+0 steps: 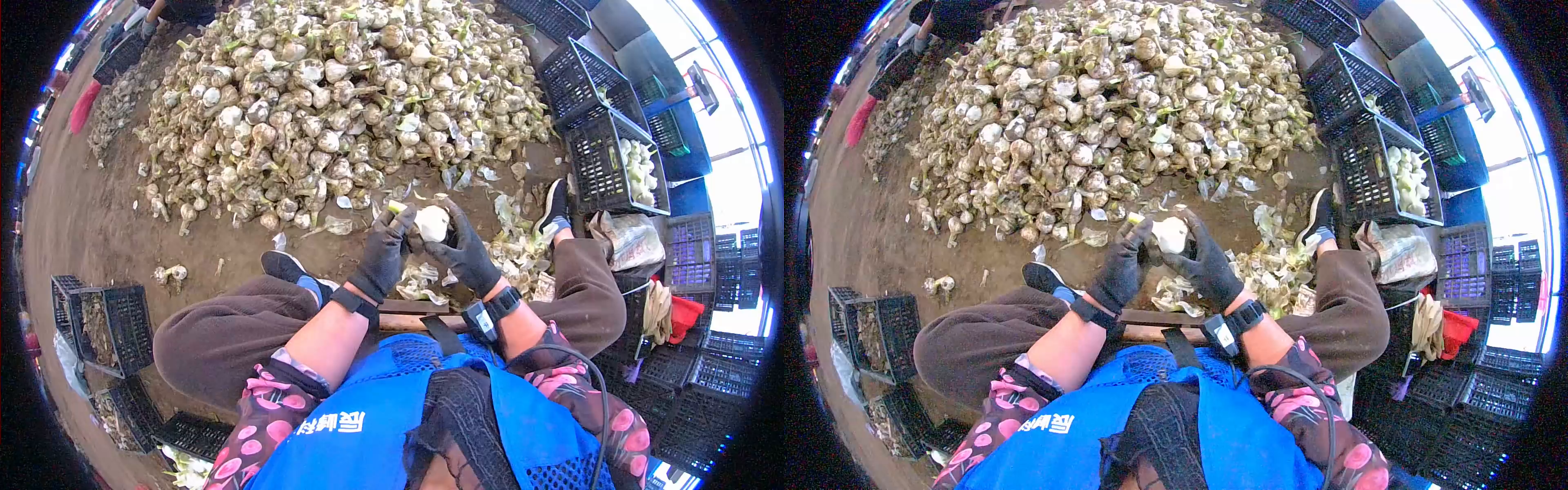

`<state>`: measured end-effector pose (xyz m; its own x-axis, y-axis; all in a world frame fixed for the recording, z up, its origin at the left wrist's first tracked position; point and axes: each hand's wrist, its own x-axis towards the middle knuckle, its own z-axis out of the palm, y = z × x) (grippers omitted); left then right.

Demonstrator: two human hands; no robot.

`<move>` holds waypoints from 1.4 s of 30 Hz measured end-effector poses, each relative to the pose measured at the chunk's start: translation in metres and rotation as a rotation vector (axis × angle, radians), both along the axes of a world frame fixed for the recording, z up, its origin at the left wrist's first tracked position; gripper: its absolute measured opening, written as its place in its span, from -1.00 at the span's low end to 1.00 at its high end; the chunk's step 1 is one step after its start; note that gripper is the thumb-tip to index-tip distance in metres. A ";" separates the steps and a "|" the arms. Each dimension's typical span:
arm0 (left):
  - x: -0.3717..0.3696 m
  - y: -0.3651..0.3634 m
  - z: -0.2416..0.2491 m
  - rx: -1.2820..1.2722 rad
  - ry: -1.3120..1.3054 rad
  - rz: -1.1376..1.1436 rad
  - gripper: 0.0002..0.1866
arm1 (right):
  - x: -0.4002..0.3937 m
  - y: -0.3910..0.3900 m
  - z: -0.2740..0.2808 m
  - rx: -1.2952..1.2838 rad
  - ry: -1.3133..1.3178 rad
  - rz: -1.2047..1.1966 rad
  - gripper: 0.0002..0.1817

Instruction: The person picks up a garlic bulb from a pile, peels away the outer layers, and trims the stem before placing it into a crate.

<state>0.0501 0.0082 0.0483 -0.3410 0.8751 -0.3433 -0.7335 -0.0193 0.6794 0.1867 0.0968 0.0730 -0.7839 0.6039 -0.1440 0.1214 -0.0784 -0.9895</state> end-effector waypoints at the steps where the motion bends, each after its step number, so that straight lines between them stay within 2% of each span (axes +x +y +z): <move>1: -0.002 0.000 0.002 0.017 -0.086 0.020 -0.76 | -0.001 -0.001 -0.001 0.007 0.016 -0.003 -0.11; 3: -0.004 -0.002 -0.015 -0.016 -0.044 -0.051 -0.76 | 0.001 0.001 -0.001 0.109 -0.074 0.028 -0.12; 4: -0.005 -0.003 -0.003 -0.064 0.063 -0.071 -0.76 | 0.002 0.001 -0.001 0.208 -0.170 0.055 -0.12; 5: -0.005 -0.003 0.004 -0.113 0.169 -0.093 -0.75 | 0.002 0.001 -0.003 0.208 -0.170 0.055 -0.12; 6: -0.012 -0.005 -0.011 -0.038 0.222 -0.210 -0.71 | 0.003 0.001 -0.006 0.170 -0.138 0.045 -0.13; 7: -0.010 -0.004 -0.009 -0.034 0.222 -0.209 -0.71 | 0.003 0.003 -0.006 0.135 -0.106 0.037 -0.15; 9: -0.004 -0.001 -0.002 0.105 -0.094 -0.064 -0.68 | 0.004 0.005 -0.003 0.085 -0.071 0.018 -0.16; 11: -0.010 -0.003 -0.007 0.150 -0.149 -0.148 -0.67 | 0.005 0.007 0.000 0.033 -0.032 -0.003 -0.17; 13: -0.012 -0.001 -0.008 0.151 -0.259 -0.163 -0.67 | 0.005 0.005 0.004 0.227 -0.154 -0.017 -0.15; 14: -0.011 -0.001 -0.007 0.150 -0.260 -0.162 -0.67 | 0.004 0.005 0.007 0.226 -0.155 -0.017 -0.15; 16: -0.009 0.000 -0.005 0.120 -0.136 -0.160 -0.67 | -0.001 0.004 0.012 0.772 -0.134 0.013 -0.19; 17: -0.008 0.001 -0.009 0.121 -0.136 -0.160 -0.67 | -0.001 0.003 0.010 0.772 -0.133 0.013 -0.19; 19: -0.008 0.003 -0.014 0.148 -0.158 -0.093 -0.59 | -0.001 0.002 0.004 0.817 -0.134 -0.029 -0.37; 20: -0.008 0.001 -0.013 0.150 -0.156 -0.093 -0.59 | -0.002 0.000 0.002 0.820 -0.131 -0.030 -0.37; 22: -0.007 -0.001 -0.010 0.109 0.055 -0.099 -0.44 | -0.003 -0.003 -0.001 -0.475 0.192 -0.252 -0.59; 23: -0.004 0.000 -0.010 0.111 0.054 -0.107 -0.44 | -0.002 0.000 -0.008 -0.472 0.193 -0.259 -0.59; 25: 0.002 0.006 -0.009 0.251 0.672 -0.180 -0.34 | -0.002 0.011 -0.021 -0.722 0.227 -0.246 -0.62; 26: 0.006 0.002 0.008 0.318 0.790 -0.235 -0.35 | -0.003 0.008 -0.016 0.069 -0.021 -0.237 -0.63; 27: 0.010 -0.001 0.024 0.289 0.828 -0.297 -0.41 | -0.002 0.012 -0.046 0.441 -0.090 -0.321 -0.64; 29: 0.004 -0.006 0.030 0.424 0.463 -0.285 -0.48 | 0.001 0.007 -0.029 0.466 -0.290 -0.265 -0.59; 30: -0.001 -0.007 0.021 0.426 0.463 -0.285 -0.48 | 0.001 0.006 -0.031 0.467 -0.289 -0.266 -0.59; 32: -0.009 -0.005 -0.008 0.239 0.025 -0.323 -0.62 | -0.001 0.002 -0.033 -0.615 0.131 -0.312 -0.55; 33: -0.009 -0.006 -0.018 0.239 0.026 -0.322 -0.62 | -0.001 0.001 -0.030 -0.615 0.131 -0.311 -0.55; 35: -0.010 -0.008 -0.027 0.383 -0.248 -0.218 -0.73 | -0.002 0.000 -0.014 -0.817 0.208 -0.248 -0.51; 36: -0.009 -0.009 -0.032 0.328 -0.017 -0.180 -0.74 | 0.004 0.005 -0.019 -0.758 0.190 -0.149 -0.53; 37: -0.011 -0.009 -0.031 0.326 -0.018 -0.180 -0.74 | 0.003 0.003 -0.017 -0.759 0.189 -0.149 -0.53; 39: -0.024 -0.008 -0.029 0.265 -0.394 -0.068 -0.75 | 0.001 0.000 -0.010 -1.031 0.373 -0.119 -0.53; 40: -0.035 -0.008 -0.044 0.361 -0.344 -0.060 -0.76 | -0.001 -0.007 0.004 -1.049 0.279 -0.191 -0.54; 41: -0.037 -0.006 -0.035 0.361 -0.344 -0.058 -0.76 | -0.002 -0.013 0.015 -1.050 0.277 -0.189 -0.54; 42: -0.039 -0.003 -0.027 0.037 0.258 -0.165 -0.77 | -0.002 -0.018 0.025 -0.989 0.288 -0.146 -0.55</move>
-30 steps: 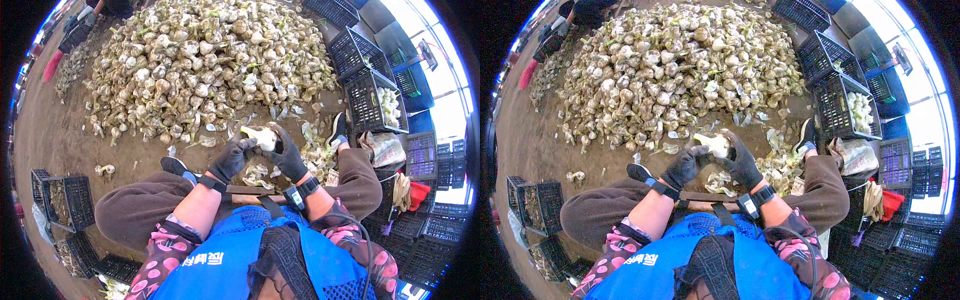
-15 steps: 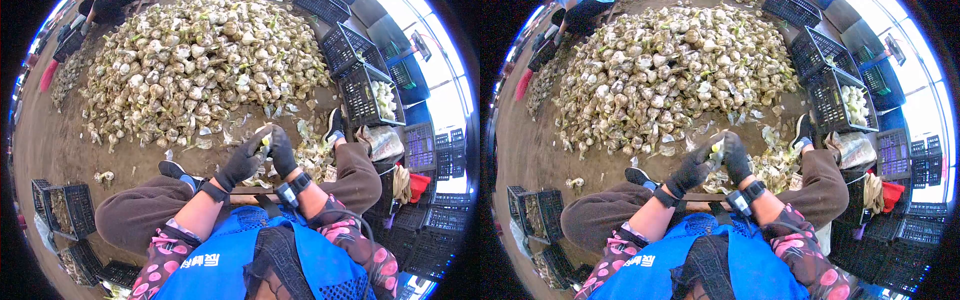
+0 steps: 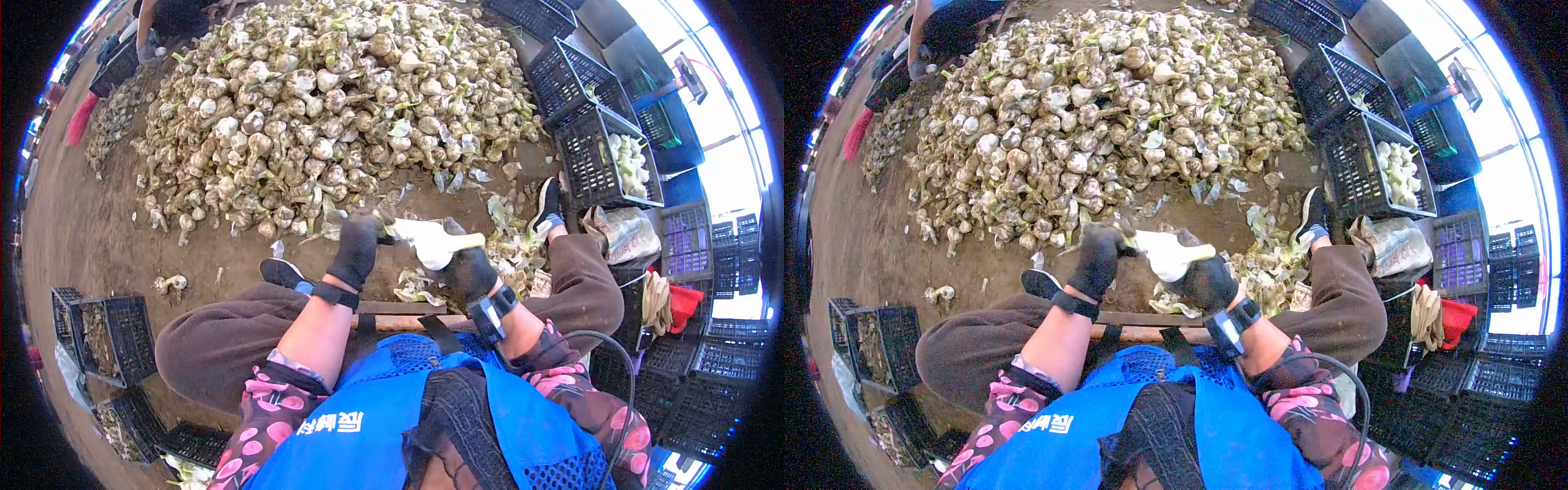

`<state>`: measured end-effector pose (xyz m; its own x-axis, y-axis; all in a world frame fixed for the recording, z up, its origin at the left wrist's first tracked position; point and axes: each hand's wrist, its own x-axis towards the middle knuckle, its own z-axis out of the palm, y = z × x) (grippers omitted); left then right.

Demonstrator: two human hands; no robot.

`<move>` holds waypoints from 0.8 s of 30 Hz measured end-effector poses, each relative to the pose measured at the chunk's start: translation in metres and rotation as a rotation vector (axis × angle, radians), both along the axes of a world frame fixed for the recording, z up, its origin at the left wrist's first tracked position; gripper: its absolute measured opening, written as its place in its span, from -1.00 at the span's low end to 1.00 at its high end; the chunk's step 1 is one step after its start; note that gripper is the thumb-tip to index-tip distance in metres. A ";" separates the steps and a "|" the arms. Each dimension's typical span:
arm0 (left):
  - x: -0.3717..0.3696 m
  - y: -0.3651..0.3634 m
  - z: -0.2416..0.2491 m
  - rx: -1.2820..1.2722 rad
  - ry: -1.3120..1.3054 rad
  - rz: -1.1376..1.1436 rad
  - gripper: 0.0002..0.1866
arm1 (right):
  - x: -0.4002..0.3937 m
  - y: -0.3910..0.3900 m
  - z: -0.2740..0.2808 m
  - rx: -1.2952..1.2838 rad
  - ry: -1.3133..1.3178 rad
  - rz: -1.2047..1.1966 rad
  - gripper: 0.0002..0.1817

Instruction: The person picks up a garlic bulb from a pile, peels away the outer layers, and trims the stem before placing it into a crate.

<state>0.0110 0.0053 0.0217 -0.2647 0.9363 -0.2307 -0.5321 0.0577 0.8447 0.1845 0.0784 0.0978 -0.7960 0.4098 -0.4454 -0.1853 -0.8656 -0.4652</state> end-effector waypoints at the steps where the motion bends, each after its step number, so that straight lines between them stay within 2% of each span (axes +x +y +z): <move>1: 0.000 0.002 0.007 -0.288 0.626 -0.052 -0.78 | -0.001 -0.002 0.005 0.068 0.023 0.023 -0.56; 2: 0.011 0.002 -0.033 -0.212 0.785 0.044 -0.81 | 0.001 0.002 -0.015 0.033 0.106 0.018 -0.57; 3: 0.015 -0.002 -0.052 -0.206 0.789 0.045 -0.81 | 0.004 0.007 -0.031 0.039 0.110 0.016 -0.57; 4: 0.014 -0.008 -0.065 -0.203 1.098 0.118 -0.83 | 0.008 0.012 -0.042 -0.016 0.219 0.040 -0.56; 5: 0.009 -0.011 -0.068 -0.206 1.401 0.201 -0.84 | -0.001 0.011 -0.025 -0.074 0.324 0.073 -0.55; 6: 0.003 -0.015 -0.072 -0.315 1.267 0.090 -0.82 | 0.005 0.005 -0.003 0.252 0.099 0.001 -0.55; 7: 0.003 -0.013 -0.064 -0.315 1.261 0.089 -0.82 | 0.004 0.007 -0.004 0.252 0.093 0.002 -0.55; 9: -0.005 -0.004 -0.017 -0.641 0.280 -0.209 -0.74 | 0.002 0.019 -0.010 0.512 -0.049 -0.110 -0.56; 10: -0.003 -0.004 0.017 -0.564 0.091 -0.329 -0.64 | 0.006 0.024 -0.017 0.630 -0.187 -0.104 -0.55; 11: 0.002 -0.008 0.017 -0.256 -0.268 -0.377 -0.62 | 0.005 0.024 -0.019 0.723 -0.273 -0.116 -0.52; 12: 0.007 -0.011 0.016 0.072 0.241 -0.396 -0.64 | 0.006 0.023 -0.025 0.869 -0.319 -0.118 -0.55; 13: 0.018 -0.013 0.046 0.401 0.745 -0.389 -0.65 | 0.007 0.021 -0.030 1.012 -0.364 -0.112 -0.58; 14: 0.036 -0.011 0.063 -0.223 0.074 -0.371 -0.71 | 0.005 0.018 -0.033 1.005 -0.363 -0.103 -0.58; 15: 0.044 -0.012 0.050 -0.229 0.073 -0.365 -0.71 | 0.000 0.017 -0.034 0.976 -0.426 -0.087 -0.64; 17: 0.054 -0.010 0.043 -0.249 0.501 -0.151 -0.71 | -0.007 0.018 -0.028 0.946 -0.488 -0.075 -0.69; 18: 0.054 -0.008 0.038 -0.393 0.410 -0.211 -0.72 | -0.008 0.022 -0.022 0.981 -0.548 -0.097 -0.73; 19: 0.055 -0.008 0.039 -0.393 0.410 -0.214 -0.72 | -0.009 0.027 -0.017 1.015 -0.610 -0.121 -0.76; 21: 0.050 -0.010 0.039 0.049 0.195 -0.188 -0.73 | -0.006 0.042 -0.038 1.071 -0.656 -0.193 -0.76; 22: 0.047 -0.012 0.015 0.148 0.151 -0.222 -0.68 | -0.004 0.047 -0.041 1.154 -0.789 -0.157 -0.76; 23: 0.048 -0.014 0.019 0.147 0.153 -0.229 -0.68 | -0.003 0.053 -0.047 1.234 -0.922 -0.118 -0.76; 24: 0.048 -0.016 0.024 0.104 0.107 -0.293 -0.71 | 0.000 0.060 -0.062 1.270 -0.945 -0.126 -0.72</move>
